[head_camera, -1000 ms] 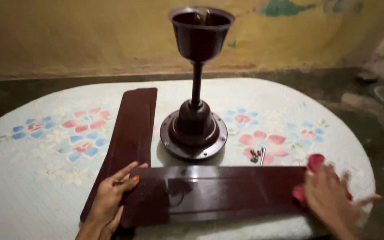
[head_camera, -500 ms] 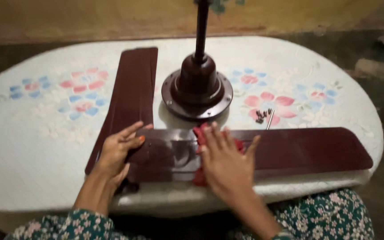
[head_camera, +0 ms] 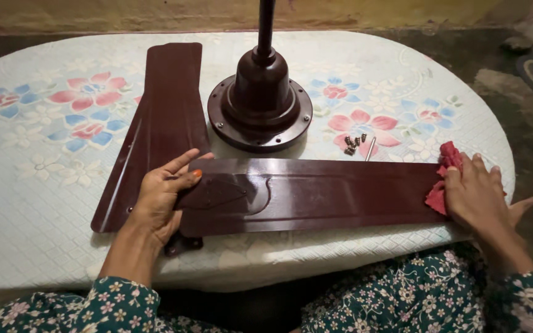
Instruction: The person wipes the motor housing and downrod of a disassembled ceiling fan with a red cloth, then wipes each fan blade on both sides. They align a blade against the motor housing and drive screws into it using a screwdriver, continuing to attach blades.
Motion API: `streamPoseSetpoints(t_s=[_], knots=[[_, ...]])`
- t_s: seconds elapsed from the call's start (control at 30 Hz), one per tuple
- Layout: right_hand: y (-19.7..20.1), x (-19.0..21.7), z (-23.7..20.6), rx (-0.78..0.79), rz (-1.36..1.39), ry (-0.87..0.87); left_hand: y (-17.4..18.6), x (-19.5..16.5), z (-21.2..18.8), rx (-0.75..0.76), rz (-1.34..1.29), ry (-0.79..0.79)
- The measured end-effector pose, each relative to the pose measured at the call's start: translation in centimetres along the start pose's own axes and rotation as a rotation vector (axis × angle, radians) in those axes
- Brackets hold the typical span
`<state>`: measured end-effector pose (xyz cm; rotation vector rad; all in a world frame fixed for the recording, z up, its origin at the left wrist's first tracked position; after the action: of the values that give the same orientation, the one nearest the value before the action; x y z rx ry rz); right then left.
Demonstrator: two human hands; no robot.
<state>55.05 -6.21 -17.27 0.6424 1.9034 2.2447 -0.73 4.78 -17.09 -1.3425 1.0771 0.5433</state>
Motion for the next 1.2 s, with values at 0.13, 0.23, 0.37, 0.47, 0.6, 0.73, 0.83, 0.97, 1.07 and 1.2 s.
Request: streamPoseSetpoints(t_s=[0.13, 0.23, 0.37, 0.47, 0.6, 0.73, 0.83, 0.97, 1.07, 1.2], knots=[[-0.8, 1.4, -1.7, 0.149, -0.057, -0.387, 0.5, -0.3, 0.4, 0.021, 0.021, -0.054], [0.0, 8.6, -3.1, 0.095, -0.061, -0.202, 1.2, 0.1, 0.5, 0.010, 0.075, -0.101], [-1.6, 20.2, -6.4, -0.030, -0.228, 0.069, 2.2, 0.9, 1.1, -0.028, 0.026, -0.067], [-2.9, 29.8, -12.6, -0.336, -0.201, 0.374, 2.2, 0.7, 1.3, -0.026, 0.088, -0.089], [-4.6, 37.7, -18.2, -0.501, 0.208, 0.661, 2.2, 0.2, 1.2, -0.039, 0.013, -0.040], [-2.6, 38.2, -16.0, -0.446, 0.494, 0.643, 1.9, -1.0, 0.2, -0.010, -0.109, 0.003], [2.4, 32.9, -12.7, -0.278, 0.859, 0.470, 1.0, -2.4, 0.0, 0.033, -0.198, 0.021], [10.6, 25.6, -6.3, -0.096, 0.652, -0.010, 0.4, -5.1, -0.9, 0.087, -0.156, 0.005], [13.0, 23.0, -1.9, 0.176, 0.345, -0.209, 0.7, -7.2, -1.3, 0.063, -0.130, 0.023], [8.2, 21.9, 0.2, 0.562, 0.137, -0.142, 0.2, -10.6, -2.2, 0.134, -0.047, -0.024]])
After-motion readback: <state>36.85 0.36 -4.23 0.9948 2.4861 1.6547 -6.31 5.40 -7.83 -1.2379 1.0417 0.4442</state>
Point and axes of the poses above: each hand's wrist, its own z-axis towards the middle knuckle, its own y-axis out of the back of the hand, x = y × z, the point moved 9 cm from there along z, towards the middle knuckle, and after that the axes turned 7 degrees about x, right-handed, at the moved point
